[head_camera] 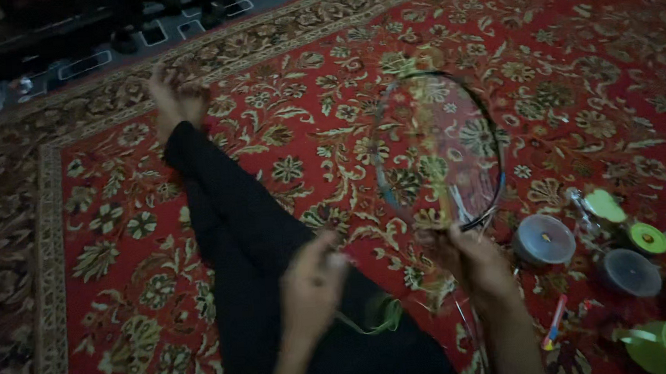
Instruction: The person strings a badminton racket by threading line through the frame and pulling it taut.
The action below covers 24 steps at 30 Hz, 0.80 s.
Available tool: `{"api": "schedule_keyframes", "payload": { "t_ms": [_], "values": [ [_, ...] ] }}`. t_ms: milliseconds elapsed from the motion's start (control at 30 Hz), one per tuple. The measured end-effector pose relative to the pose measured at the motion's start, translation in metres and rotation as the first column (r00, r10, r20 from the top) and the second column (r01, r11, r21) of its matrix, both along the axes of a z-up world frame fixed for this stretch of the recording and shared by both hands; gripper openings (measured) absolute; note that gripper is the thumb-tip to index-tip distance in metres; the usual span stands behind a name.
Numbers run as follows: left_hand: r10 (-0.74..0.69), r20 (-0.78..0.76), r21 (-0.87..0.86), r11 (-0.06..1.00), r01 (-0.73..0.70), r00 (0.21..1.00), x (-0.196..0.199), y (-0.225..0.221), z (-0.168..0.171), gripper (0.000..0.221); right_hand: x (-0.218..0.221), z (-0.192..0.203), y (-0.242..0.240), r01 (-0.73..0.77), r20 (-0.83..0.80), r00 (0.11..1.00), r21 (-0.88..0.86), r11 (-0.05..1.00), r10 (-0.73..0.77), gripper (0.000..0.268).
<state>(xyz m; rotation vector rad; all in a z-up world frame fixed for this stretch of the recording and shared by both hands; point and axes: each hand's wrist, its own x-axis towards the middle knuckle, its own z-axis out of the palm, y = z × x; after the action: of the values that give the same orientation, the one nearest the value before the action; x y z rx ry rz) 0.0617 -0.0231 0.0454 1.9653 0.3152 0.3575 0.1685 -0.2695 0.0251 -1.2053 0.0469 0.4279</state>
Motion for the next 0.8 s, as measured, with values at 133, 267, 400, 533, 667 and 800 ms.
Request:
{"api": "schedule_keyframes", "payload": {
  "t_ms": [133,267,400,533,667,800],
  "values": [
    [-0.250,-0.049,-0.008,0.968,0.250,0.967,0.024,-0.053,0.000,0.036,-0.029,0.039,0.035,0.032,-0.130,0.988,-0.349,0.936,-0.082,0.045],
    [-0.335,-0.159,-0.275,0.919,0.284,0.929,0.019,-0.058,-0.008,0.024,-0.033,0.048,0.044,-0.028,-0.132,0.991,-0.307,0.951,-0.014,0.047],
    [0.093,-0.291,-0.438,0.872,-0.219,0.952,0.014,0.005,-0.033,0.011,-0.002,-0.013,0.013,0.090,0.006,0.996,-0.033,0.995,-0.089,0.037],
    [0.432,-0.112,-0.679,0.625,-0.386,0.895,0.009,0.061,-0.065,0.025,-0.005,-0.009,0.006,0.151,-0.010,0.987,-0.222,0.963,-0.157,0.034],
    [0.253,-0.194,-0.327,0.894,-0.305,0.948,0.006,0.010,-0.004,0.047,-0.017,-0.011,0.022,0.130,-0.013,0.991,-0.232,0.964,-0.137,0.026],
    [-0.292,-0.193,-0.265,0.935,0.237,0.937,0.016,-0.048,0.006,0.028,-0.040,0.030,0.046,-0.069,-0.112,0.993,-0.424,0.903,0.023,0.042]
  ]
}}
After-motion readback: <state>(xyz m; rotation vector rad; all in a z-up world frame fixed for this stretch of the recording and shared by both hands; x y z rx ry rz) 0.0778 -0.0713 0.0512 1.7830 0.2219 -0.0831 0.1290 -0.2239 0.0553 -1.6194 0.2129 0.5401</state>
